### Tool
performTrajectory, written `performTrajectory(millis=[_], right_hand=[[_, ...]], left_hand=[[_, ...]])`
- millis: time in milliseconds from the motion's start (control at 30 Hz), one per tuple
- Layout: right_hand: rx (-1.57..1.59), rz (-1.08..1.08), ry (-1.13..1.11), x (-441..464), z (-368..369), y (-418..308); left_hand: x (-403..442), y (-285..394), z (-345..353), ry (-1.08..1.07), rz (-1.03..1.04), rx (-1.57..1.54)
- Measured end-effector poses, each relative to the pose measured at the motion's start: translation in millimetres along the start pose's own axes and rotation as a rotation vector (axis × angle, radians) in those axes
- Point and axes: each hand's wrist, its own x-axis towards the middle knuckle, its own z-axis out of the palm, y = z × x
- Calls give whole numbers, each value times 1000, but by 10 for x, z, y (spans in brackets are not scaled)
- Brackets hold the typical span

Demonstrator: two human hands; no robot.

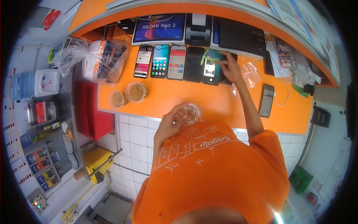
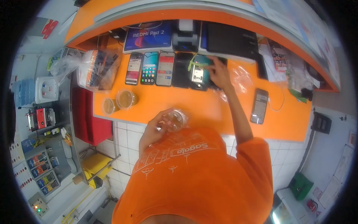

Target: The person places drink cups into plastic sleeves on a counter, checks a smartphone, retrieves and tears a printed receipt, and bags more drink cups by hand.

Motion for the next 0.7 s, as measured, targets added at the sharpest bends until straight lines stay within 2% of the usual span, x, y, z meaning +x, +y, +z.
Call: performTrajectory(millis=[100,133,200,300,367,400,500,533,633,667,700], right_hand=[[382,72,47,59,16,33],[426,52,-156,51,-27,74],[226,66,-151,40,-2,86],[25,-135,221,81,143,152],[407,101,32,8,131,111],[406,132,-228,-35,-11,-80],[-130,-149,384,9,181,-16],[-38,20,470,6,158,-116],[262,195,-106,-73,88,-215],[142,111,-211,-105,88,-249],[43,74,16,-128,122,-223]], left_hand=[[-3,-61,-9,-2,-11,6],[0,-65,-3,14,8,7],[14,-64,29,43,46,7],[14,-52,14,59,50,35],[15,-44,-2,72,21,-20],[10,-35,-15,78,6,-47],[-15,58,0,139,-30,-59],[-33,86,8,154,-30,-85],[-73,79,5,196,0,-126],[-60,0,20,213,27,-123],[-69,-51,38,228,52,-122]])
